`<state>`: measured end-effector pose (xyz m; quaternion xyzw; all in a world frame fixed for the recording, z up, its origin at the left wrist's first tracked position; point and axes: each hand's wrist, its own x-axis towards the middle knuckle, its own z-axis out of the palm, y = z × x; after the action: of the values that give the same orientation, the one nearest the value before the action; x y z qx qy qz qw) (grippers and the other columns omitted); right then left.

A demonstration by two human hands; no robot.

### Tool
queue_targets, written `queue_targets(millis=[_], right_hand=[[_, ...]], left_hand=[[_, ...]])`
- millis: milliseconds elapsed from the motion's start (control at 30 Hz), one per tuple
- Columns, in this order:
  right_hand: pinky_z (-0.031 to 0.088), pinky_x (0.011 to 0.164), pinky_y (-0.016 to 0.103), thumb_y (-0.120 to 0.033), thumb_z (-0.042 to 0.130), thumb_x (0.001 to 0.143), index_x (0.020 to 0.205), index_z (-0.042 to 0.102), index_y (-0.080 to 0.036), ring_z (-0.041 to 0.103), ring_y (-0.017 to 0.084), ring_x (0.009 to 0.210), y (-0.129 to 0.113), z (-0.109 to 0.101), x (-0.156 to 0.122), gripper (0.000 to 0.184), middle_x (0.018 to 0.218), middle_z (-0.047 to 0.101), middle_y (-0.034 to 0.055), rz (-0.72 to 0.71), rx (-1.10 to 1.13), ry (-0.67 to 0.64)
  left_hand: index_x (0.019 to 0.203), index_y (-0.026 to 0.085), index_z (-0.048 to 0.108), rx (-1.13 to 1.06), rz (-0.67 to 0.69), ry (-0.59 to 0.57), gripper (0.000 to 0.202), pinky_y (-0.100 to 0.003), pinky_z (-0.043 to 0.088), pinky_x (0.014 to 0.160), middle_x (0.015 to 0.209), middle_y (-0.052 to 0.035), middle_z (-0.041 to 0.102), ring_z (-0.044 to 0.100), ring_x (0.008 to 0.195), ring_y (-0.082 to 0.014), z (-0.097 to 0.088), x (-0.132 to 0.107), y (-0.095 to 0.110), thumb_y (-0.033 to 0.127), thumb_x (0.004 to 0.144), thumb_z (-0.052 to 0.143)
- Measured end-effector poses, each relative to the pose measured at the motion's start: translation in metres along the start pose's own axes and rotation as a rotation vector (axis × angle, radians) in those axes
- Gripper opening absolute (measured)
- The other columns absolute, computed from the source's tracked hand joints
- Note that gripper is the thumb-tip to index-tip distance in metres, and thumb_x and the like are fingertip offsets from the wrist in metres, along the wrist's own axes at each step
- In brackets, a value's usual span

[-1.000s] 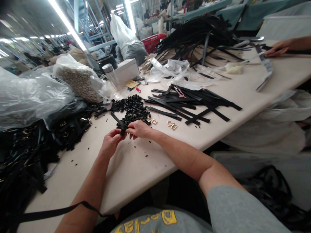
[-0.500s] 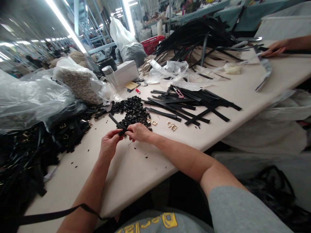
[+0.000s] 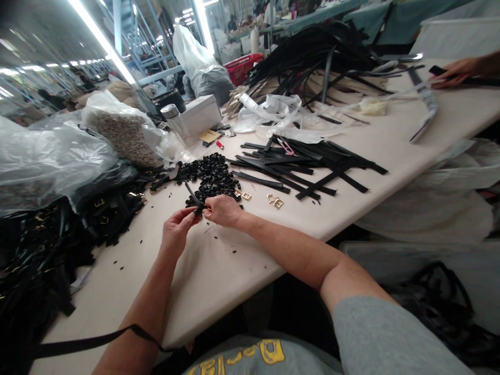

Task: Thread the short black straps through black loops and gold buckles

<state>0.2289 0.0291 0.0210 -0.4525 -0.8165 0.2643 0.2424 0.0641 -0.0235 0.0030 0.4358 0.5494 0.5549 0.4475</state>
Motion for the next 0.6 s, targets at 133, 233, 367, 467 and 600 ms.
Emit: queue_targets(millis=[133, 233, 367, 467, 600], right_hand=[[0.035, 0.048, 0.016, -0.023, 0.052, 0.084, 0.074, 0.060, -0.015, 0.059, 0.007, 0.049, 0.000, -0.003, -0.002, 0.015, 0.063, 0.067, 0.0005, 0.021, 0.191, -0.155], [0.037, 0.046, 0.014, -0.023, 0.052, 0.085, 0.074, 0.059, -0.014, 0.059, 0.006, 0.047, 0.002, -0.004, -0.002, 0.016, 0.061, 0.066, -0.0008, 0.000, 0.284, -0.247], [0.038, 0.045, 0.012, -0.022, 0.053, 0.085, 0.071, 0.058, -0.014, 0.059, 0.005, 0.047, 0.005, -0.006, -0.002, 0.017, 0.061, 0.065, -0.0019, -0.086, 0.309, -0.350], [0.038, 0.045, 0.012, -0.021, 0.053, 0.086, 0.072, 0.058, -0.013, 0.058, 0.004, 0.046, 0.006, -0.007, -0.002, 0.017, 0.061, 0.064, -0.0023, -0.125, 0.341, -0.355], [0.039, 0.045, 0.012, -0.022, 0.053, 0.087, 0.073, 0.057, -0.013, 0.057, 0.004, 0.045, 0.005, -0.004, -0.002, 0.017, 0.061, 0.064, -0.0020, -0.083, 0.421, -0.329]], left_hand=[[0.092, 0.014, 0.073, -0.046, -0.043, -0.014, 0.037, -0.028, 0.053, 0.071, 0.084, -0.0073, 0.072, 0.064, 0.068, -0.0135, -0.005, 0.001, -0.001, 0.037, 0.063, 0.081], [0.089, 0.015, 0.074, -0.073, -0.119, -0.065, 0.038, -0.027, 0.052, 0.068, 0.082, -0.0071, 0.072, 0.064, 0.066, -0.0136, -0.009, 0.002, 0.002, 0.037, 0.060, 0.083], [0.082, 0.013, 0.073, -0.075, -0.251, -0.137, 0.036, -0.024, 0.050, 0.060, 0.071, -0.0058, 0.069, 0.061, 0.059, -0.0116, -0.013, 0.002, 0.009, 0.035, 0.055, 0.086], [0.080, 0.014, 0.070, -0.096, -0.269, -0.107, 0.036, -0.020, 0.047, 0.056, 0.070, -0.0030, 0.067, 0.061, 0.059, -0.0101, -0.014, 0.001, 0.012, 0.032, 0.053, 0.086], [0.075, 0.015, 0.065, -0.053, -0.159, 0.014, 0.036, -0.019, 0.046, 0.053, 0.066, 0.0000, 0.064, 0.060, 0.056, -0.0101, -0.012, 0.001, 0.010, 0.034, 0.052, 0.087]])
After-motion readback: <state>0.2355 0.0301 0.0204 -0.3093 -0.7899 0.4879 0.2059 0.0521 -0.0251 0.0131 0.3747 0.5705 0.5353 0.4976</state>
